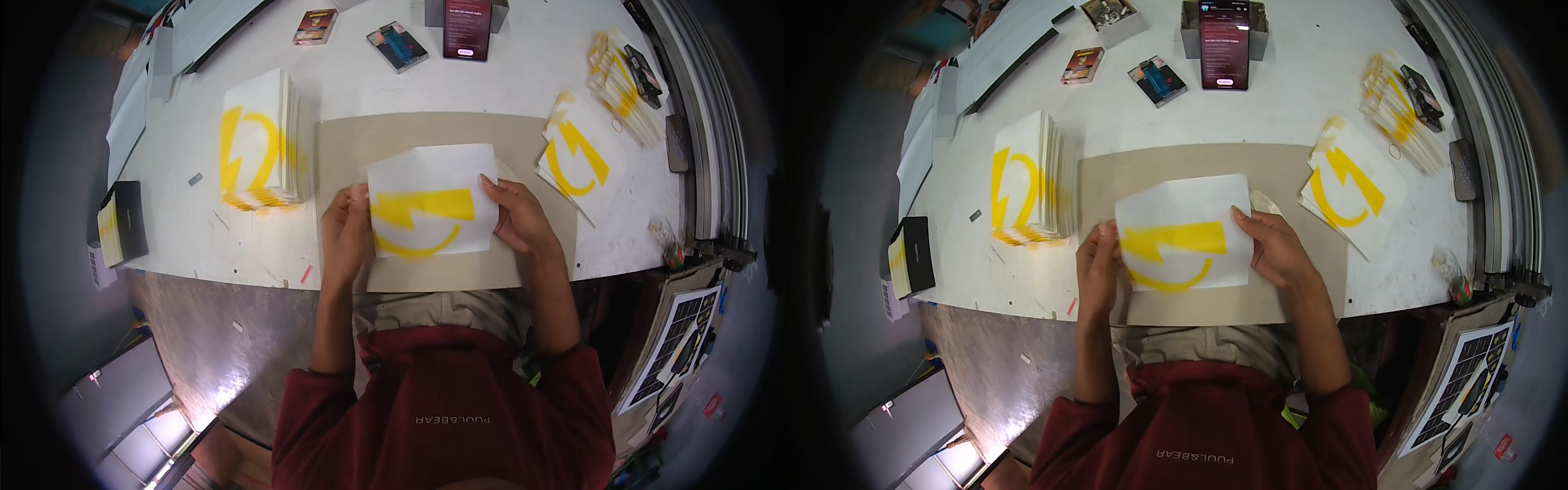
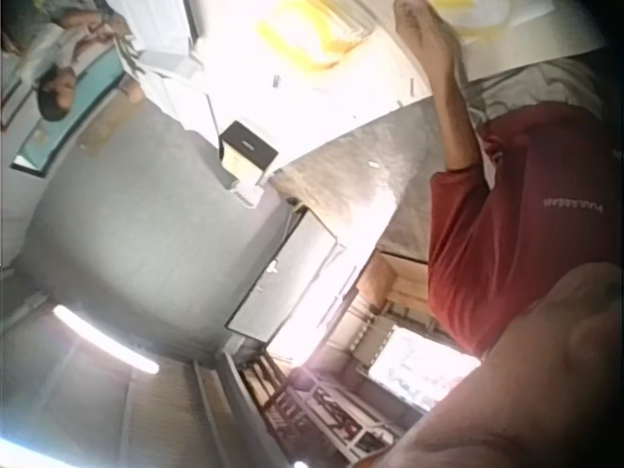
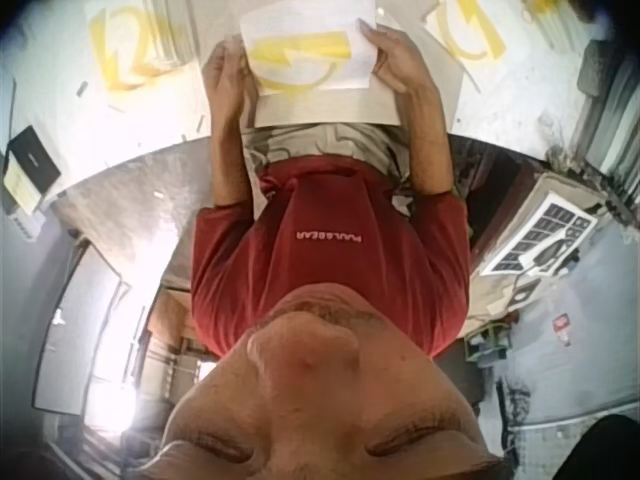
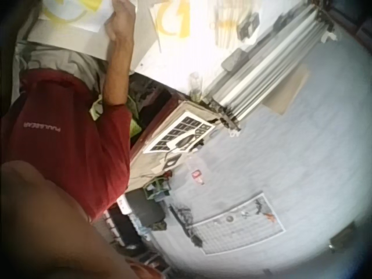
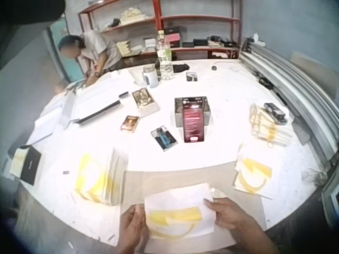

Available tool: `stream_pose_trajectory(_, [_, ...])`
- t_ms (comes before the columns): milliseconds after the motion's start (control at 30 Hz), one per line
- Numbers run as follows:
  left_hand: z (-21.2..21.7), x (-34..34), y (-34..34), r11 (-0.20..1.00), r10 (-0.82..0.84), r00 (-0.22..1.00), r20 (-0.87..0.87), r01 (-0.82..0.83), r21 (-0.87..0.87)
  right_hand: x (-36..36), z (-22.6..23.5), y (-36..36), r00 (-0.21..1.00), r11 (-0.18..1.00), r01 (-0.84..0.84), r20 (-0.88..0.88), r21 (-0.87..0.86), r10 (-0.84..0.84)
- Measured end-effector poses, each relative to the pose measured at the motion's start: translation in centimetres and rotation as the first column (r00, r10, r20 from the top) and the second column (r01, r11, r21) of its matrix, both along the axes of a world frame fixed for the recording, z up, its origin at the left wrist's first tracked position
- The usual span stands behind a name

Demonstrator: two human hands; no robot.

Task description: The person repeatedly folds white papers printed with a yellow logo in half. They smooth the crease with their hands and stack the folded papers on the table.

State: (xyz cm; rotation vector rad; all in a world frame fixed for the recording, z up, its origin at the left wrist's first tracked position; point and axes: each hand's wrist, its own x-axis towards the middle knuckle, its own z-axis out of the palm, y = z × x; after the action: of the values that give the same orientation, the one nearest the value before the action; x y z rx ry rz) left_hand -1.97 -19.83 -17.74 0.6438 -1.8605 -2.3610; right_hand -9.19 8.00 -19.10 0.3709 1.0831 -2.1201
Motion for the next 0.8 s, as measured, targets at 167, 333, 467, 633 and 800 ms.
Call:
stream_pose_trajectory(167, [-0.6,-0.6,0.3,0.98,0.115,0.993,0.02,-0.117,0.162,-0.2,0.0,-0.1,0.998,0.999,-0.017,-0.062,0.04,0.02])
stream_pose_trajectory(333, [-0.9,-1.0,1.6,0.969,0.237,0.971,-0.028,-0.235,0.071,-0.6,-0.8,0.0,0.995,0.998,-0.004,-0.1,0.058,0.01])
stream_pose_trajectory(467, [1.2,-1.5,1.7,0.923,0.092,0.991,0.094,-0.12,0.366,-0.5,-0.7,0.1,0.996,0.999,0.012,-0.091,0.03,-0.01])
stream_pose_trajectory(633, [1.3,-2.7,0.6,0.95,-0.256,0.948,0.19,0.21,0.232,-1.9,0.3,0.1,0.98,0.987,-0.141,-0.13,0.081,0.151])
stream_pose_trajectory(800, [-1.3,-4.3,-1.9,0.852,-0.413,0.906,0.09,0.349,0.391,-3.3,-0.6,-0.9,0.995,0.992,-0.085,-0.059,-0.096,0.079])
